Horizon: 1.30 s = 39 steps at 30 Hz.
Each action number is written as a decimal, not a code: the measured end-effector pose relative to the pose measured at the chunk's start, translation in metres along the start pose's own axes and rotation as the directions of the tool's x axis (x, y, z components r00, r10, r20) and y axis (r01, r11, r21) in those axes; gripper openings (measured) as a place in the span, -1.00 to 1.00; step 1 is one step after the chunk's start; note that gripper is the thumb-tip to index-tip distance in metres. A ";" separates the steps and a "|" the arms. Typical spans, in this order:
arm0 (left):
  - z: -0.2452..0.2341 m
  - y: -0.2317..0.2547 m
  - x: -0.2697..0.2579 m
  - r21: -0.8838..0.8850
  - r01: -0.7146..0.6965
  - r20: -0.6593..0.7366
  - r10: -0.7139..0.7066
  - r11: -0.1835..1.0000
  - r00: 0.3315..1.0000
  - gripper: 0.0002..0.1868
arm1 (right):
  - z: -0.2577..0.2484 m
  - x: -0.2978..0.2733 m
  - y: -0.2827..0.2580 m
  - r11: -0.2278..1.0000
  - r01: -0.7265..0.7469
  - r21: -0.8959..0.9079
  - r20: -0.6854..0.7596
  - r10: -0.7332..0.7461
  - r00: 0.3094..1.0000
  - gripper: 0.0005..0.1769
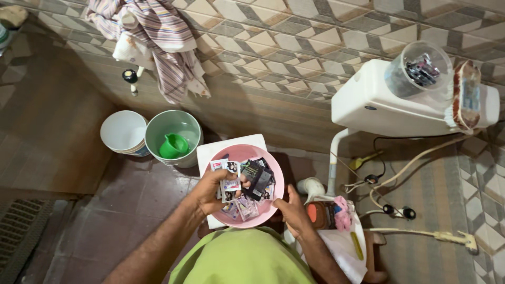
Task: The person organizes small packaged items in a bathroom. They pick up blue sachets from a pink bowl on a stool, place them into a recessed wall shelf, then return to the bowl to sort and stack black and white packets, moving some into a clear container on the toilet cistern.
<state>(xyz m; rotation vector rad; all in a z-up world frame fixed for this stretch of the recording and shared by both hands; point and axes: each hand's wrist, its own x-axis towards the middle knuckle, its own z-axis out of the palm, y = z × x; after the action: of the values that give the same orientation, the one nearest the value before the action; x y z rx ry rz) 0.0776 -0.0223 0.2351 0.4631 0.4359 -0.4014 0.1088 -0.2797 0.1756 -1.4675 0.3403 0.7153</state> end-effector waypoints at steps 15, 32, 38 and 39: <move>0.012 -0.049 -0.079 0.514 -0.139 0.126 0.085 0.846 0.988 -0.38 | -0.009 -0.004 -0.001 0.991 0.097 0.093 0.051 -0.102 0.994 -0.29; 0.028 -0.003 -0.013 0.497 -0.351 0.346 -0.189 -0.793 0.919 -0.69 | 0.009 0.003 -0.018 0.992 0.129 0.002 0.112 -0.128 0.985 -0.28; 0.030 -0.018 -0.002 0.166 -0.390 0.338 -0.320 -0.906 0.885 -0.86 | 0.014 -0.001 -0.021 0.999 0.045 -0.025 0.065 -0.044 0.997 -0.24; 0.028 -0.018 -0.001 0.181 -0.394 0.359 -0.312 -0.901 0.880 -0.86 | 0.012 -0.001 -0.018 0.996 0.088 0.001 0.095 -0.088 0.992 -0.28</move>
<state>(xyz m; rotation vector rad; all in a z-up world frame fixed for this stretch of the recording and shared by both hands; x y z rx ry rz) 0.0773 -0.0516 0.2522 2.9505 -1.1829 -0.3813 0.1168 -0.2674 0.1912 -1.4369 0.2006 0.7122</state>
